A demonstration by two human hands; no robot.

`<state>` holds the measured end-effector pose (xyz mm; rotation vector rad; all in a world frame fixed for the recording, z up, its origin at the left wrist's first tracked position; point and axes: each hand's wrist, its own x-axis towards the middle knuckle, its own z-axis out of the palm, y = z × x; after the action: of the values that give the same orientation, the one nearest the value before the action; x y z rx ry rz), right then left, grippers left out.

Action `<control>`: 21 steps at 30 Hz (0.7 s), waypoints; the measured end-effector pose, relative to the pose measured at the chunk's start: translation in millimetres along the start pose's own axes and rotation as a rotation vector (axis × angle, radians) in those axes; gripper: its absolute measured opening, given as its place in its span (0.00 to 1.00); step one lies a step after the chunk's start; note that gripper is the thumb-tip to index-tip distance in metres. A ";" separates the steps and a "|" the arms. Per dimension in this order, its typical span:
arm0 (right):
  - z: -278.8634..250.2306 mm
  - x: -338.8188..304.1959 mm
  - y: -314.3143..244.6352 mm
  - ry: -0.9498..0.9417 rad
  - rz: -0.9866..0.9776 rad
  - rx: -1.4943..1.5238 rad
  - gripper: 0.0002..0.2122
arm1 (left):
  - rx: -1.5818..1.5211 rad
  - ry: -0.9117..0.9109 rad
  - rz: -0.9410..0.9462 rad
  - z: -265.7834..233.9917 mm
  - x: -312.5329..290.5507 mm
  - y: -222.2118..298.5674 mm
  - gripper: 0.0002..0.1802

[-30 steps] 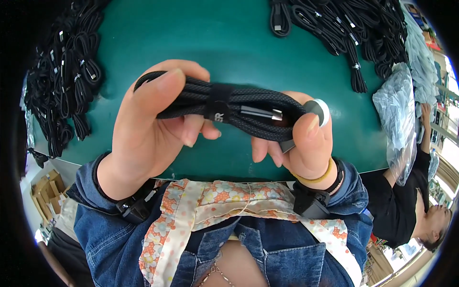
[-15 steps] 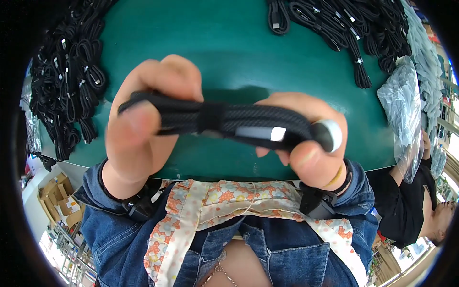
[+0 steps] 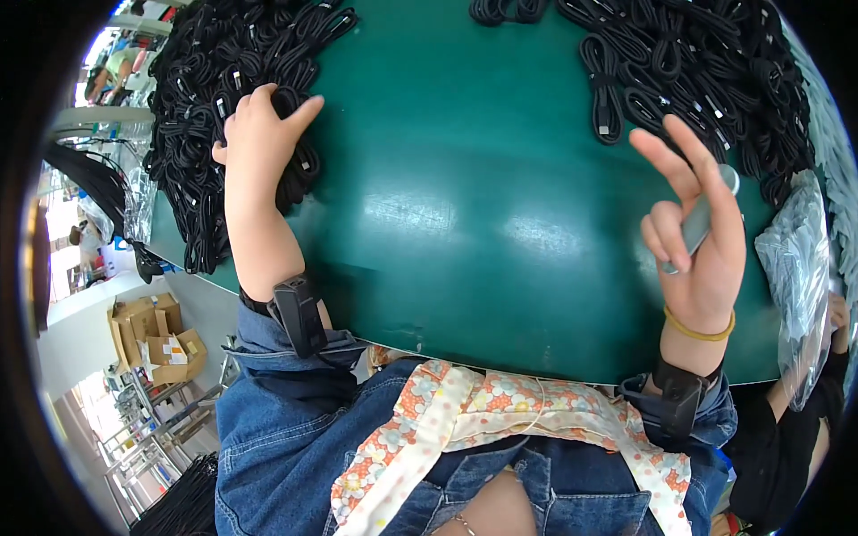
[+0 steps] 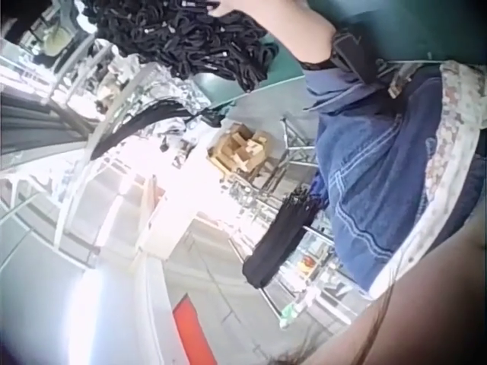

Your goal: The person picks up a cable, turns it over, and rubs the connector with a small pad before setting it aside and repeating the process.

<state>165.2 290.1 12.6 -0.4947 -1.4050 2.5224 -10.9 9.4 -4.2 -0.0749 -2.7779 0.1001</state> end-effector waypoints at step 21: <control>0.5 -22.7 24.0 -0.496 -0.391 -0.140 0.27 | -2.177 -0.701 0.049 -47.7 -66.5 68.6 0.08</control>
<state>185.4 269.4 -3.4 0.3872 -1.6475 2.3131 70.8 76.3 11.6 -0.6470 -1.7951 -3.0435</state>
